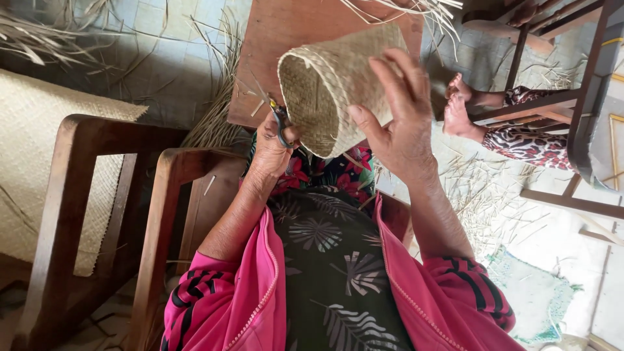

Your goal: Trimming the excess straw from the rim of a hand-woven basket using scissors to finish the product.

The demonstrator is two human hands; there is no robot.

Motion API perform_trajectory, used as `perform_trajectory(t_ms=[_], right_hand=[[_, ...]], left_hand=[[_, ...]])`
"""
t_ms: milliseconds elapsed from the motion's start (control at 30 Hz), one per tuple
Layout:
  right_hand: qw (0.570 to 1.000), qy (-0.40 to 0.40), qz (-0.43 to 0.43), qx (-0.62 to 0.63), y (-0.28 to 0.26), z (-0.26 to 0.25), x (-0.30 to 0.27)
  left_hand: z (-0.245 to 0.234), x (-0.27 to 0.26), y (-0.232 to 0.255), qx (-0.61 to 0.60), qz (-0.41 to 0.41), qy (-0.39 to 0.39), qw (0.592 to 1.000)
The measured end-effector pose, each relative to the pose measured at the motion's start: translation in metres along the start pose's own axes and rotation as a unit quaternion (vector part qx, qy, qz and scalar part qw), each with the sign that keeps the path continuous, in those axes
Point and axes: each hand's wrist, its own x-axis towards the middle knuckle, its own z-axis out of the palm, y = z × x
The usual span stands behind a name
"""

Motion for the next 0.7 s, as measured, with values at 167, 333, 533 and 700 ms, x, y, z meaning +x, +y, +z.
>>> perform_trajectory(t_ms=[167, 333, 533, 700], right_hand=[[0.998, 0.026, 0.047, 0.033, 0.007, -0.002, -0.013], [0.998, 0.046, 0.034, 0.027, 0.034, 0.016, -0.028], [0.995, -0.034, 0.085, 0.048, 0.047, 0.036, -0.042], [0.997, -0.024, 0.060, 0.043, 0.033, 0.042, -0.033]], left_hand=[[-0.012, 0.004, -0.009, 0.011, 0.030, -0.024, 0.999], [-0.029, 0.009, -0.023, 0.019, -0.001, -0.008, 1.000], [-0.047, 0.015, -0.040, 0.041, 0.013, -0.023, 0.999], [-0.055, 0.015, -0.042, 0.105, 0.073, -0.033, 0.991]])
